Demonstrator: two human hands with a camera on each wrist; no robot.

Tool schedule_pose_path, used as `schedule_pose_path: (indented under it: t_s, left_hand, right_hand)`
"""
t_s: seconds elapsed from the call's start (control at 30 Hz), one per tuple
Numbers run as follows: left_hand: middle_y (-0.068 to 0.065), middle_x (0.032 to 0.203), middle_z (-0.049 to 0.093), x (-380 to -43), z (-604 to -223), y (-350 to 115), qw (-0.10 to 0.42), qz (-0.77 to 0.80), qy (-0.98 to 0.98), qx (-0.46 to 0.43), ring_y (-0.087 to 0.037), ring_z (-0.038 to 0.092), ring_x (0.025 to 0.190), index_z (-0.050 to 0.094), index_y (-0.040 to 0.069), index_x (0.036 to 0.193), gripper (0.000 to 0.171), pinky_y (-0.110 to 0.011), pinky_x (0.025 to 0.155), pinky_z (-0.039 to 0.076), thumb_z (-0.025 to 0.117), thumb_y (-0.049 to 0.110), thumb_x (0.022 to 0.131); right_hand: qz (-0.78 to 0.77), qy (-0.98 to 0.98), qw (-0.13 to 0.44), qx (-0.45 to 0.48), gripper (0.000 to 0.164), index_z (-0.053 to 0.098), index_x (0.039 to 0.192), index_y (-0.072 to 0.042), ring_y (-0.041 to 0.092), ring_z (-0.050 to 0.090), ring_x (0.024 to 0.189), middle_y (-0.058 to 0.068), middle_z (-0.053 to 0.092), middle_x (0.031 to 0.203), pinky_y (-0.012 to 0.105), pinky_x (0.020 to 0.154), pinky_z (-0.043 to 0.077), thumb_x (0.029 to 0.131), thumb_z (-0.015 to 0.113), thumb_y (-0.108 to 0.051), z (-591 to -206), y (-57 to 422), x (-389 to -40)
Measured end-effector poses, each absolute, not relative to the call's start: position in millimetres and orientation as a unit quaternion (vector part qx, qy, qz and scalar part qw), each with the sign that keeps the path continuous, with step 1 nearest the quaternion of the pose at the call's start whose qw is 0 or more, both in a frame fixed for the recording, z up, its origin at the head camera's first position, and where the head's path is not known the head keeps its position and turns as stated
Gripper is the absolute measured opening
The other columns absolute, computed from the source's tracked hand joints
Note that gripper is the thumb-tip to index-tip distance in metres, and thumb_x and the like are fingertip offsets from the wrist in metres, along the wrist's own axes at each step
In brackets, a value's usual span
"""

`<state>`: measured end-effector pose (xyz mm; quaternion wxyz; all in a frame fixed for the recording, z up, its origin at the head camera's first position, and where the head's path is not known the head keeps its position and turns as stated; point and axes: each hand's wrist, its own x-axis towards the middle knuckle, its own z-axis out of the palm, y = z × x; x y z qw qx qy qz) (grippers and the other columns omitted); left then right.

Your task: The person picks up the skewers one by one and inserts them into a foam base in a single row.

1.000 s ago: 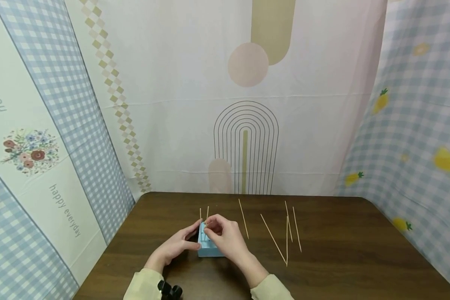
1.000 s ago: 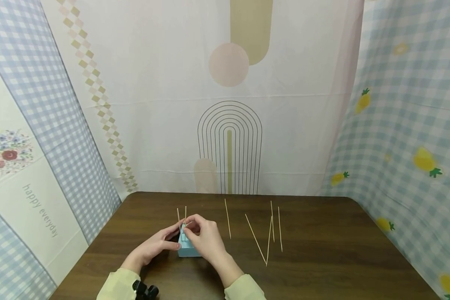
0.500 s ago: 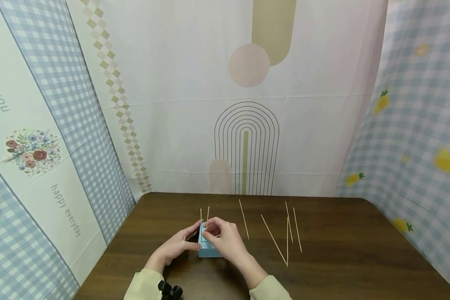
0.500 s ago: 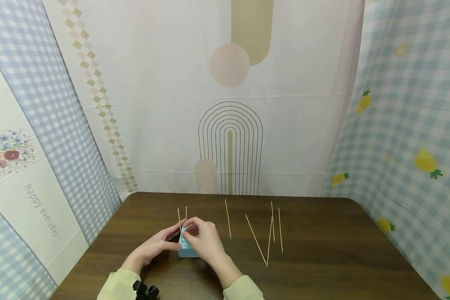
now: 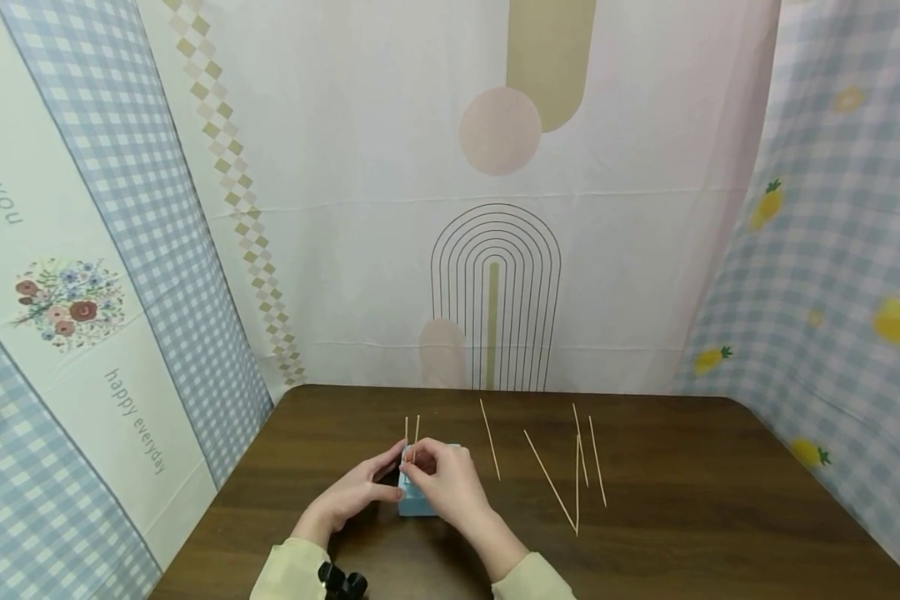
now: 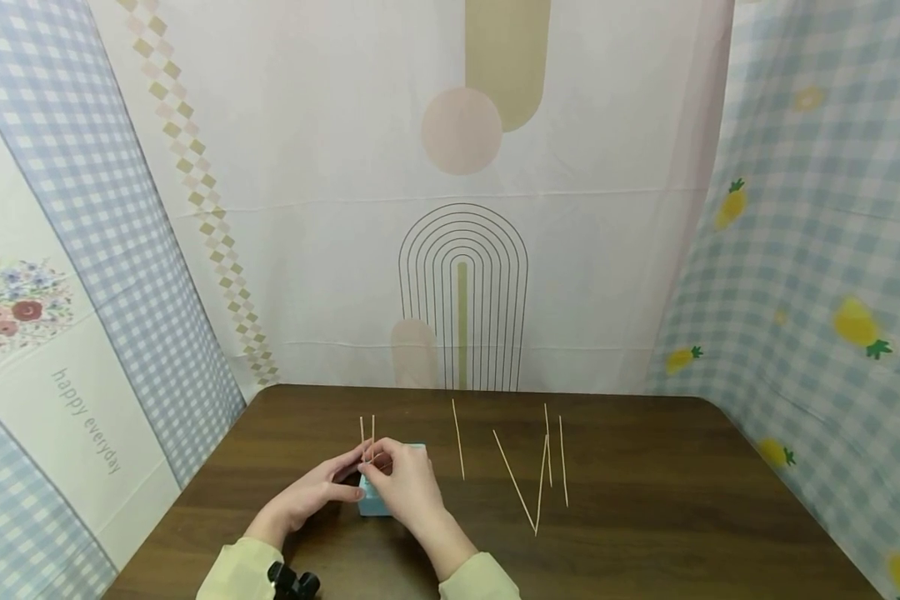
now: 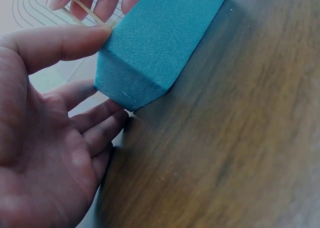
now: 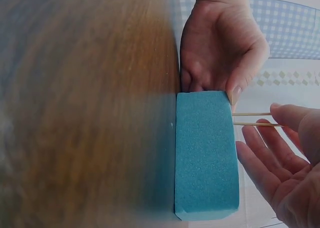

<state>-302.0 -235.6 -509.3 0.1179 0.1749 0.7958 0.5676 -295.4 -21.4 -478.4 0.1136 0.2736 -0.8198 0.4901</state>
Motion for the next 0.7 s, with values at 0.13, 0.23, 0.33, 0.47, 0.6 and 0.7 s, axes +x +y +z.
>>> schedule_pose_path:
  t_s: [0.13, 0.23, 0.33, 0.47, 0.6, 0.7]
  left_hand:
    - [-0.027, 0.170, 0.031, -300.0, -505.9, -232.5, 0.118, 0.570, 0.796, 0.167, -0.044, 0.026, 0.158, 0.026, 0.001, 0.169, 0.089, -0.069, 0.123, 0.017, 0.073, 0.016, 0.095]
    - [-0.026, 0.170, 0.030, -298.6, -504.6, -232.2, 0.119, 0.570, 0.796, 0.166, -0.044, 0.026, 0.158, 0.025, 0.001, 0.169, 0.090, -0.069, 0.122, 0.017, 0.073, 0.016, 0.095]
    - [-0.026, 0.171, 0.029, -298.9, -504.3, -233.1, 0.121, 0.568, 0.797, 0.165, -0.045, 0.026, 0.158, 0.025, 0.002, 0.169, 0.090, -0.070, 0.122, 0.018, 0.073, 0.019, 0.095]
    - [-0.026, 0.171, 0.029, -300.5, -506.3, -234.2, 0.122, 0.567, 0.798, 0.163, -0.045, 0.025, 0.158, 0.025, 0.002, 0.169, 0.091, -0.069, 0.122, 0.018, 0.074, 0.021, 0.095]
    - [-0.025, 0.171, 0.029, -300.3, -506.5, -234.1, 0.123, 0.569, 0.797, 0.162, -0.044, 0.025, 0.159, 0.026, 0.002, 0.169, 0.091, -0.068, 0.123, 0.017, 0.075, 0.021, 0.094]
    - [-0.025, 0.171, 0.028, -300.3, -506.0, -233.8, 0.125, 0.569, 0.796, 0.165, -0.045, 0.024, 0.159, 0.025, 0.002, 0.169, 0.091, -0.069, 0.123, 0.017, 0.074, 0.022, 0.095]
  right_hand:
    - [0.491, -0.819, 0.116, 0.274, 0.009, 0.075, 0.094, -0.019, 0.001, 0.069, 0.076, -0.011, 0.076, 0.086, 0.024, 0.070, 0.056, 0.095, 0.083, -0.015, -477.6, -21.1, -294.3]
    - [0.487, -0.821, 0.112, 0.275, 0.007, 0.076, 0.095, -0.018, 0.002, 0.070, 0.078, -0.010, 0.077, 0.087, 0.025, 0.072, 0.057, 0.096, 0.082, -0.015, -477.0, -21.0, -294.2]
    - [0.483, -0.824, 0.104, 0.276, 0.005, 0.077, 0.097, -0.017, 0.005, 0.072, 0.079, -0.010, 0.077, 0.089, 0.025, 0.072, 0.058, 0.097, 0.081, -0.016, -476.3, -20.7, -294.5]
    - [0.481, -0.827, 0.095, 0.277, 0.005, 0.076, 0.098, -0.015, 0.009, 0.074, 0.078, -0.008, 0.077, 0.090, 0.026, 0.072, 0.058, 0.097, 0.081, -0.016, -476.0, -19.8, -294.8]
    - [0.477, -0.829, 0.085, 0.279, 0.008, 0.076, 0.101, -0.014, 0.013, 0.075, 0.080, -0.004, 0.079, 0.092, 0.027, 0.073, 0.059, 0.096, 0.081, -0.015, -476.1, -17.8, -294.9]
    - [0.478, -0.830, 0.074, 0.280, 0.011, 0.076, 0.104, -0.012, 0.014, 0.076, 0.081, -0.001, 0.080, 0.094, 0.028, 0.074, 0.059, 0.095, 0.082, -0.014, -475.6, -15.9, -295.1]
